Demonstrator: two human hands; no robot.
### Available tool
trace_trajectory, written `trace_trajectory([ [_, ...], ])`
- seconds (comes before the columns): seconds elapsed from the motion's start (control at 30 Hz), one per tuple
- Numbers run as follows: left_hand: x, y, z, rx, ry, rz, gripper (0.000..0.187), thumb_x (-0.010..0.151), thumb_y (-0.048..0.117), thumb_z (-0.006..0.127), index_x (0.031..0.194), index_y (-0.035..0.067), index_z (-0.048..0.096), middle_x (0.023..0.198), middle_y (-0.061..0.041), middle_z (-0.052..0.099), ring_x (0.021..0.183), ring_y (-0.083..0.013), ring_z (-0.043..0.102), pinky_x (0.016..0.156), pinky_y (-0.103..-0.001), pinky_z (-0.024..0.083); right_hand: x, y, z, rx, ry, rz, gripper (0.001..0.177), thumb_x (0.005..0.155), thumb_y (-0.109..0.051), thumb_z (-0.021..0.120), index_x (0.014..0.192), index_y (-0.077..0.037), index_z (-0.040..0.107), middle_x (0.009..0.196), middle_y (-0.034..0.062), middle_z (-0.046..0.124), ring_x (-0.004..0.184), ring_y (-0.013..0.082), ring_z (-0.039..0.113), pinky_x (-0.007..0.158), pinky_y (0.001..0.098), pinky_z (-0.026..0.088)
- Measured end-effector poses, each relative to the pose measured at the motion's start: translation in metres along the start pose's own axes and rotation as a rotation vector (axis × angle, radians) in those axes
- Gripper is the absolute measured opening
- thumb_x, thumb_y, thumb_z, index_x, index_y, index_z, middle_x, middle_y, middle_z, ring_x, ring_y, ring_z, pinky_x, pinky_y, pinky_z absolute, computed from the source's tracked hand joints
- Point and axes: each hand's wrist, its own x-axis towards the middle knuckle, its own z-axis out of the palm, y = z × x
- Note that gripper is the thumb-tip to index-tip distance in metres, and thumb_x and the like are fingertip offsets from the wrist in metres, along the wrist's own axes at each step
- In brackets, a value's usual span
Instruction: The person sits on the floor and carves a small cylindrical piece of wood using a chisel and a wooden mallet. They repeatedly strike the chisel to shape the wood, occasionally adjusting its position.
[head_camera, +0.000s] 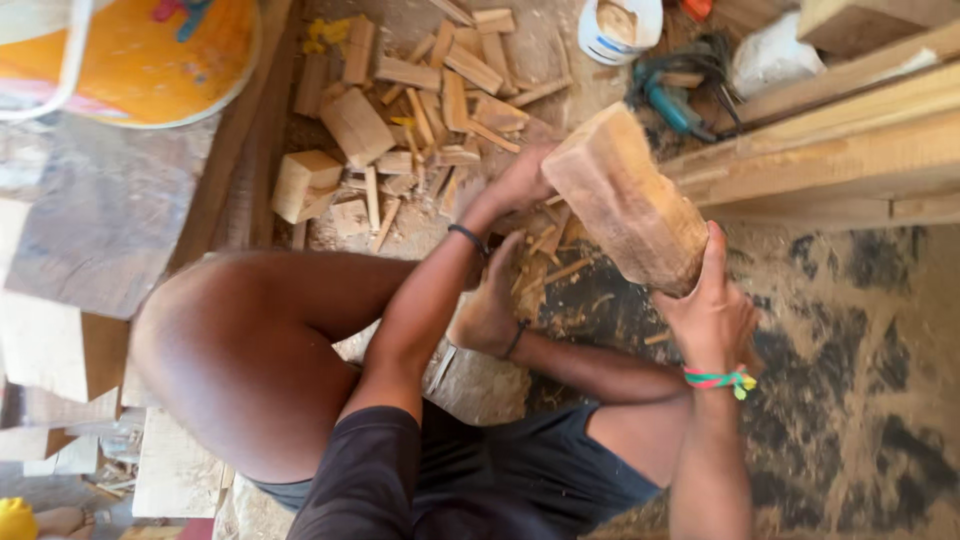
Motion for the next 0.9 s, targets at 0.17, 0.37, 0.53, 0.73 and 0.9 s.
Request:
trace_trajectory([
  [0.17,0.022,0.031,-0.008,0.109,0.008,-0.181,0.026,0.086,0.022,0.081,0.100,0.005,0.068,0.090,-0.009,0.072,0.085,-0.0187,0.065,0.078,-0.034,0.056,-0.022,0.010,0.025,0.331,0.413,-0.163,0.105,0.063,-0.007,0.093,0.153,-0.005,0.038,0.110,0.0327,0.070,0.096,0.0485,0.071,0.082,0.0520,0.056],
  [0.37,0.027,0.110,-0.023,0.109,0.027,-0.083,0.022,0.085,0.019,0.079,0.094,0.006,0.064,0.085,-0.009,0.070,0.078,-0.0143,0.065,0.071,-0.032,0.055,-0.088,0.076,0.089,0.965,0.352,0.205,0.060,0.083,0.012,0.084,0.132,0.010,0.049,0.096,0.0228,0.065,0.073,0.0310,0.064,0.067,0.0420,0.052],
  [0.53,0.036,0.136,-0.032,0.334,0.129,0.087,0.033,0.084,0.021,0.086,0.088,0.004,0.059,0.077,-0.010,0.063,0.071,-0.0149,0.056,0.066,-0.034,0.049,-0.126,0.111,0.116,1.245,0.309,0.556,0.055,0.088,0.014,0.073,0.134,0.001,0.046,0.089,0.0122,0.064,0.059,0.0172,0.063,0.052,0.0311,0.053],
  [0.73,0.037,0.130,-0.022,0.188,0.045,-0.009,0.029,0.086,0.021,0.083,0.091,0.005,0.060,0.075,-0.007,0.063,0.069,-0.0143,0.058,0.065,-0.032,0.050,-0.123,0.108,0.098,1.363,0.400,0.597,0.056,0.091,0.012,0.071,0.138,0.000,0.044,0.092,0.0116,0.066,0.061,0.0176,0.063,0.054,0.0329,0.055],
  [0.9,0.033,0.106,-0.027,0.169,0.071,-0.079,0.027,0.085,0.024,0.081,0.089,0.006,0.061,0.077,-0.005,0.065,0.070,-0.0110,0.063,0.066,-0.030,0.055,-0.127,0.107,0.101,1.357,0.391,0.521,0.053,0.094,0.013,0.071,0.140,0.005,0.047,0.094,0.0135,0.065,0.064,0.0186,0.064,0.058,0.0338,0.057],
])
